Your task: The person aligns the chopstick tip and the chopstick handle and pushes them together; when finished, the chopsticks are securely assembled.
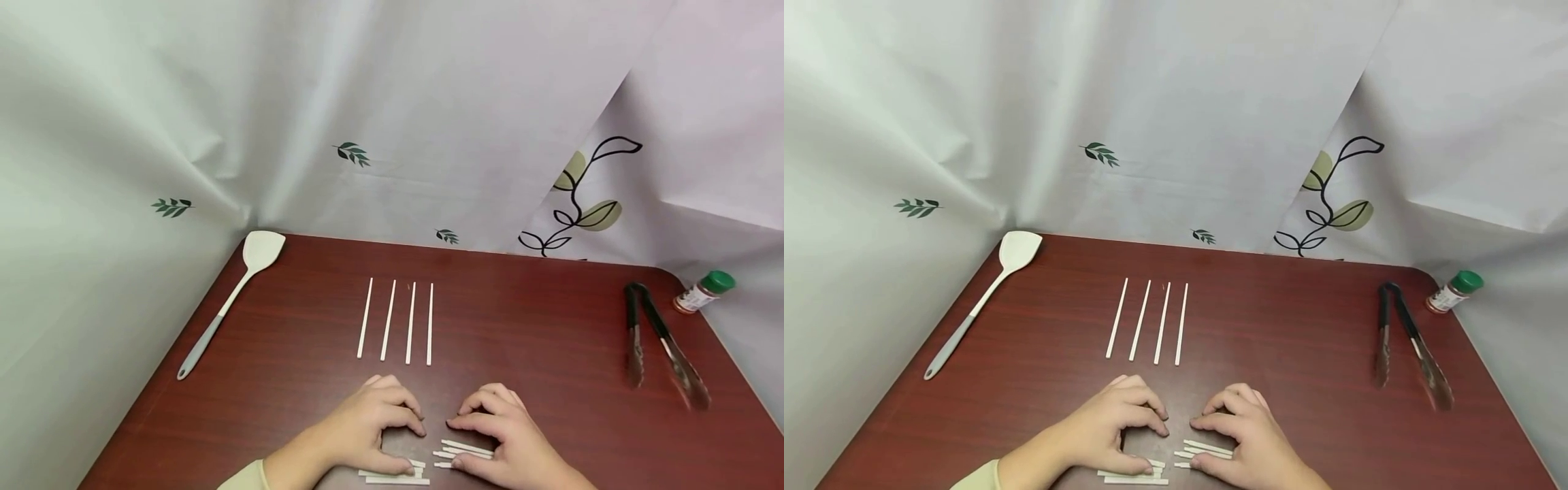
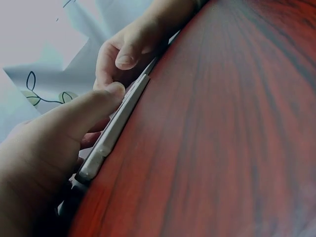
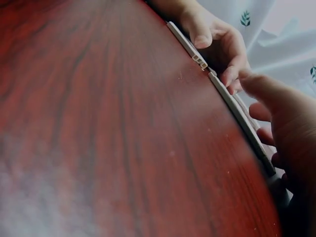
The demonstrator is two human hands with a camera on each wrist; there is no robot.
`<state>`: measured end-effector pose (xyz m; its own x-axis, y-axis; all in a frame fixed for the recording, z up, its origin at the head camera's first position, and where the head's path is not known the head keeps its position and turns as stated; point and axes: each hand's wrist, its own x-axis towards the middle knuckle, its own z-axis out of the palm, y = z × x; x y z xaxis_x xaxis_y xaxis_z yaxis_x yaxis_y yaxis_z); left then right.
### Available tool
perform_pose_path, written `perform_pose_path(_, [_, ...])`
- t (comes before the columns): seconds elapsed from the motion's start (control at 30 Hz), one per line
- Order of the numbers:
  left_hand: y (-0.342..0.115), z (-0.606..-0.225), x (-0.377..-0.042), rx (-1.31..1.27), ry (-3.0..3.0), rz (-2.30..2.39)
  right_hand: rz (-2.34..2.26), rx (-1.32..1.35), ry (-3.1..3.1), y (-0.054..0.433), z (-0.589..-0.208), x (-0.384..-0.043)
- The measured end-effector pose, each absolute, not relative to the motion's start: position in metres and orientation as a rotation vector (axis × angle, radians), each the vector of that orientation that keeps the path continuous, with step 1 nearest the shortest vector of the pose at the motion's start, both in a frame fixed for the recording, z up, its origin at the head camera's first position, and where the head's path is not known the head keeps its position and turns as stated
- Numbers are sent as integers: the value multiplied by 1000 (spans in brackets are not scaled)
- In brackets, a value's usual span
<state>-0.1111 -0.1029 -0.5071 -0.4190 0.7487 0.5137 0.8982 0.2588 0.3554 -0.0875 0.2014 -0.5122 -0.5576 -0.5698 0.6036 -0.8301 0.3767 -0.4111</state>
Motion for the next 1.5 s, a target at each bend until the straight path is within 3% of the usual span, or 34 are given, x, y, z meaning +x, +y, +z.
perform_pose_path(1.5, [-90,-493,-96,-1498,-2403,-770,1094,1155,-2344,199,-514,-85])
